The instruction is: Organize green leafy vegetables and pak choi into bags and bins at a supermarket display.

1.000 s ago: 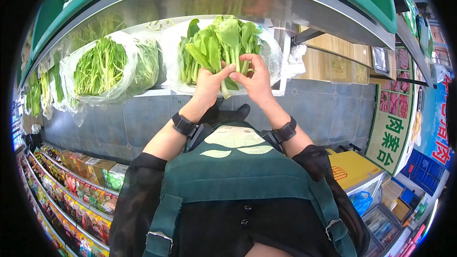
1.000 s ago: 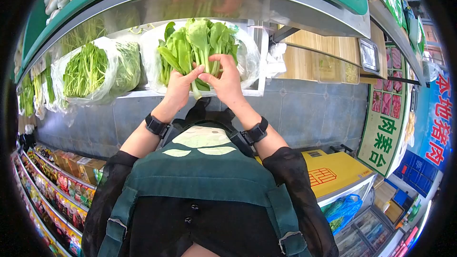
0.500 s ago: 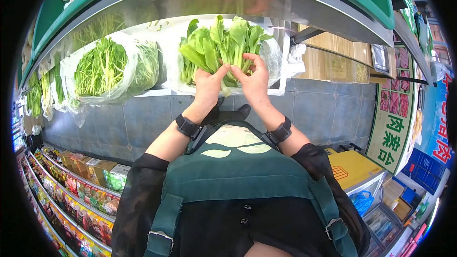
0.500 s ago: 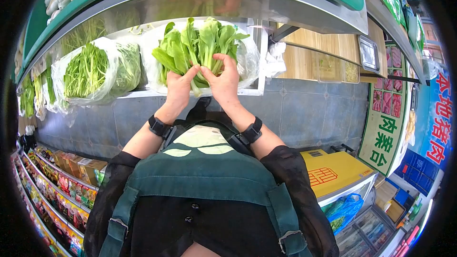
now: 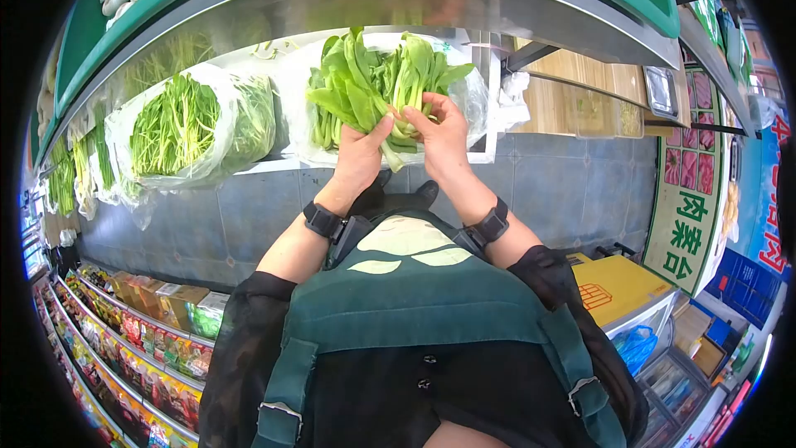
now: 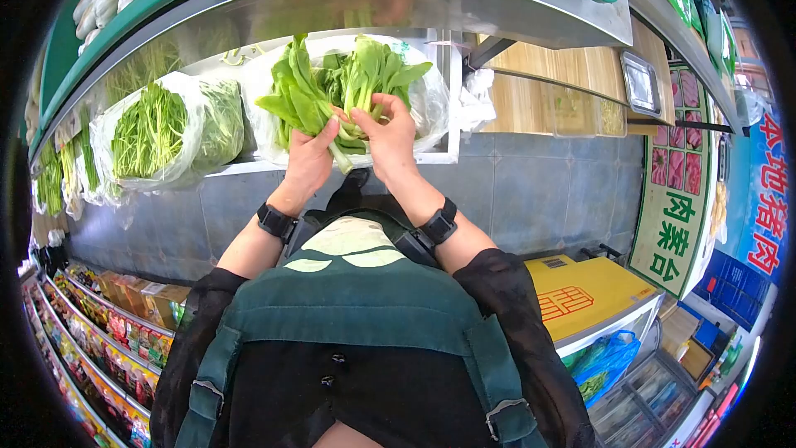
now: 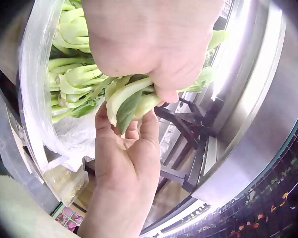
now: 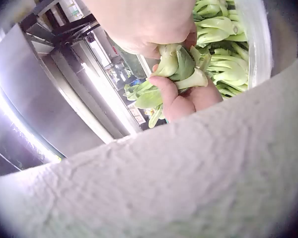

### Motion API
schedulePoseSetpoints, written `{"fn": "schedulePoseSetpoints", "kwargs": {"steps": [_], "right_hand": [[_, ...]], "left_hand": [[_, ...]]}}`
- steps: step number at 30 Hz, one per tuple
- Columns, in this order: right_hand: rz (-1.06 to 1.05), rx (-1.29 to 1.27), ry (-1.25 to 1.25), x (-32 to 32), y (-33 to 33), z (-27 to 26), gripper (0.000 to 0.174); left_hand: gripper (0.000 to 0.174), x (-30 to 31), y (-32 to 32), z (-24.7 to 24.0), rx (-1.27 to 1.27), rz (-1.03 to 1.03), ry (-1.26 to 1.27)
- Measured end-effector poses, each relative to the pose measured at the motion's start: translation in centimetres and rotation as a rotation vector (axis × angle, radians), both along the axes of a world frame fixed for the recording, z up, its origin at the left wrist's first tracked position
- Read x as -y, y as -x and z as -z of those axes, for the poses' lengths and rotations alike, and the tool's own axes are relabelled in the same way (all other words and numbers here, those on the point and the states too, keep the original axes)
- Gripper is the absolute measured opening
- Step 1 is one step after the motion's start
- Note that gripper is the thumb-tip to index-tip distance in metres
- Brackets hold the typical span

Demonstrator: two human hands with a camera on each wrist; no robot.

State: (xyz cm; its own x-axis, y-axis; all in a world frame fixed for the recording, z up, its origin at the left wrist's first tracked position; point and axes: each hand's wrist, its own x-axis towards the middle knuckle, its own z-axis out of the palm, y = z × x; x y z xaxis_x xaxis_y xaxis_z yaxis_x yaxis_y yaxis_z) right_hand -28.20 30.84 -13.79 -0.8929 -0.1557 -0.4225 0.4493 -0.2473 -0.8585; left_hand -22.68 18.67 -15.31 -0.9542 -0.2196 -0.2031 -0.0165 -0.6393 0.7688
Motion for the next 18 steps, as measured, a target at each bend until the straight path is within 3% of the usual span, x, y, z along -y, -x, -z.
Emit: {"fn": "schedulePoseSetpoints", "kwargs": {"steps": [5, 11, 13, 15, 16, 17, 18], "right_hand": [[-0.001, 0.120, 0.078, 0.0, 0.0, -0.5, 0.040], [0.110, 0.247, 0.296, -1.4, 1.1, 1.8, 0.040], [0.006, 0.175, 0.516, -1.9, 1.1, 1.1, 0.037], [-0.023, 0.136, 0.457, -1.9, 1.5, 1.0, 0.034], [-0.094, 0.112, 0.554, -2.4, 1.5, 0.0, 0.035], [-0.166, 0.088, 0.650, -2.9, 1.4, -0.9, 0.037], [-0.217, 0.110, 0.729, -3.5, 1.7, -1.4, 0.051]], "left_hand": [[0.015, 0.4, 0.1, 0.4, -0.072, -0.001, 0.058], [0.015, 0.5, 0.3, -1.1, -0.167, 0.049, -0.128], [0.016, 0.7, 0.2, -0.7, -0.013, -0.029, -0.320], [0.016, 1.3, 0.0, 0.1, 0.077, -0.038, -0.351], [0.017, 1.4, -0.2, 0.3, 0.179, -0.039, -0.383], [0.017, 1.3, -0.3, 0.5, 0.176, -0.042, -0.384], [0.017, 1.1, -0.3, 0.3, 0.197, -0.032, -0.374]]}}
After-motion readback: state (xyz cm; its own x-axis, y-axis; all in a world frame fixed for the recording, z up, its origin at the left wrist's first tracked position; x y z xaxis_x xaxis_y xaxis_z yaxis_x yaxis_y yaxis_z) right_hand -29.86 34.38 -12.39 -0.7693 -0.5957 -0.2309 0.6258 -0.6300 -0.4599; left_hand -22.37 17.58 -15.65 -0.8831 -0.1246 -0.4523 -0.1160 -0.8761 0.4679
